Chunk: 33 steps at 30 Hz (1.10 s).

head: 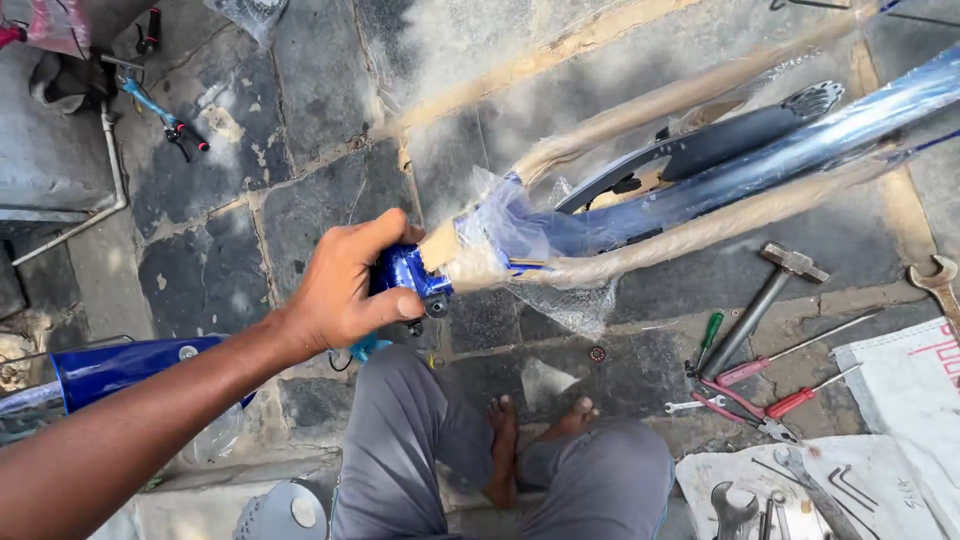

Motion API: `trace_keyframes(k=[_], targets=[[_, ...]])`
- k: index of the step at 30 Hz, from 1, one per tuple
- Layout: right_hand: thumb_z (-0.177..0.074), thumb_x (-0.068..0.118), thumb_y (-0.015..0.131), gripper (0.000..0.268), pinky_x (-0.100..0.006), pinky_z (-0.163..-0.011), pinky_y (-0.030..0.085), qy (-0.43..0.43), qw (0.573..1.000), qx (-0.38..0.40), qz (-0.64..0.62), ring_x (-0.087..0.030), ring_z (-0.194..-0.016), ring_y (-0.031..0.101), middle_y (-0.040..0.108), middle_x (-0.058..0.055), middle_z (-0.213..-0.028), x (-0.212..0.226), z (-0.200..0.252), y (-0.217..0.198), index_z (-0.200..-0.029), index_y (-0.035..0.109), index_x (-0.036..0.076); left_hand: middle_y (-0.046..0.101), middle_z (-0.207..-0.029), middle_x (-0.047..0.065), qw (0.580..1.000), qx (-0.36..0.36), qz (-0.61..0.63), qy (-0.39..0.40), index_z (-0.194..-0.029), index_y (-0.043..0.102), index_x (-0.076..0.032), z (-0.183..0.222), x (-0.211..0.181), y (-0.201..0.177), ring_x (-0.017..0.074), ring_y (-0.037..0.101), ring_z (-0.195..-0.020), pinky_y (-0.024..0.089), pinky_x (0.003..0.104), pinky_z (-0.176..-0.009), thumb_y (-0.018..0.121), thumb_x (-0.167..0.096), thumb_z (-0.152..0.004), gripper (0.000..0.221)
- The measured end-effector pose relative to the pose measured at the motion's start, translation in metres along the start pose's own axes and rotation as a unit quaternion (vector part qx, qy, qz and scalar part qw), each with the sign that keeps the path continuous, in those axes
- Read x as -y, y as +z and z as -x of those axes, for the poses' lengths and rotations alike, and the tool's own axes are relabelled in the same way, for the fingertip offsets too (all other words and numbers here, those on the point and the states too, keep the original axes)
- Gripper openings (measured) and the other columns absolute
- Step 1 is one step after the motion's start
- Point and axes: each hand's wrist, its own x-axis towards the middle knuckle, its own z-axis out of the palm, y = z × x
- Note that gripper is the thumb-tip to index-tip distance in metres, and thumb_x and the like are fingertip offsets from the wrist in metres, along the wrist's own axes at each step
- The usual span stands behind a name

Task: The recorder is assembling a new bicycle by attaching parts and using tools.

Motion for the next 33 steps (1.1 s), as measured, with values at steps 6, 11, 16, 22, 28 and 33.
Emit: trace_keyframes(k=[6, 11, 16, 22, 28, 33], targets=[[-0.087, 0.031, 0.063, 0.038, -0.056, -0.080, 0.055, -0.009, 1.000, -0.007, 0.009, -0.047, -0.092, 0.069, 0.064, -0.028, -0.109, -0.023, 0.030, -0.056, -0.109, 0.063, 0.000, 0.060, -0.086, 0.015, 1.000, 0.003, -0.028, 0.003, -0.103, 0.060, -0.003, 0.005, 0.007, -0.001, 0.0330, 0.063, -0.075, 0.049, 0.040, -0.069, 0.069, -0.072, -0.079, 0.073], [-0.109, 0.038, 0.051, 0.038, -0.060, -0.086, 0.051, -0.028, 0.984, 0.122, -0.126, -0.050, -0.101, 0.065, 0.070, -0.029, -0.102, 0.025, 0.036, -0.111, -0.112, 0.064, 0.002, 0.062, -0.094, 0.018, 0.999, 0.041, -0.033, 0.000, -0.109, 0.059, -0.002, -0.004, -0.006, -0.012, 0.0363, 0.065, -0.085, 0.050, 0.044, -0.077, 0.071, -0.066, -0.084, 0.070], [-0.098, 0.019, 0.055, 0.017, -0.042, -0.045, 0.055, -0.017, 0.784, 0.422, -0.455, -0.024, -0.048, 0.060, 0.056, -0.010, -0.063, 0.074, 0.123, -0.167, -0.095, 0.057, 0.002, 0.058, -0.139, 0.029, 0.977, 0.014, -0.160, 0.137, -0.128, 0.056, -0.002, -0.010, -0.037, -0.032, 0.0460, 0.060, -0.122, 0.048, 0.052, -0.100, 0.060, -0.062, -0.099, 0.067], [-0.098, 0.025, 0.061, 0.026, -0.042, -0.045, 0.054, -0.018, 0.666, 0.537, -0.518, -0.025, -0.049, 0.060, 0.055, -0.009, -0.062, 0.110, 0.280, -0.232, -0.091, 0.060, 0.000, 0.059, -0.137, 0.024, 0.978, 0.162, -0.129, -0.010, -0.145, 0.050, -0.008, -0.017, -0.066, -0.039, 0.0501, 0.060, -0.113, 0.047, 0.058, -0.092, 0.045, -0.055, -0.101, 0.064], [-0.102, 0.039, 0.065, 0.042, -0.032, -0.045, 0.040, 0.021, 0.689, 0.476, -0.546, -0.015, -0.049, 0.051, 0.054, -0.004, -0.064, 0.155, 0.389, -0.307, -0.093, 0.064, -0.002, 0.063, -0.127, 0.024, 0.959, 0.202, -0.147, -0.133, -0.129, 0.047, -0.010, -0.045, -0.096, -0.045, 0.0506, 0.062, -0.106, 0.046, 0.061, -0.087, 0.056, -0.068, -0.090, 0.071], [-0.096, 0.014, 0.074, 0.026, -0.034, -0.059, 0.057, 0.012, 0.572, 0.461, -0.679, -0.017, -0.070, 0.069, 0.069, -0.010, -0.084, 0.182, 0.430, -0.348, -0.107, 0.061, -0.006, 0.066, -0.123, 0.030, 0.940, 0.269, -0.134, -0.162, -0.148, 0.034, -0.006, -0.051, -0.083, -0.052, 0.0474, 0.062, -0.115, 0.046, 0.055, -0.098, 0.060, -0.072, -0.087, 0.095]])
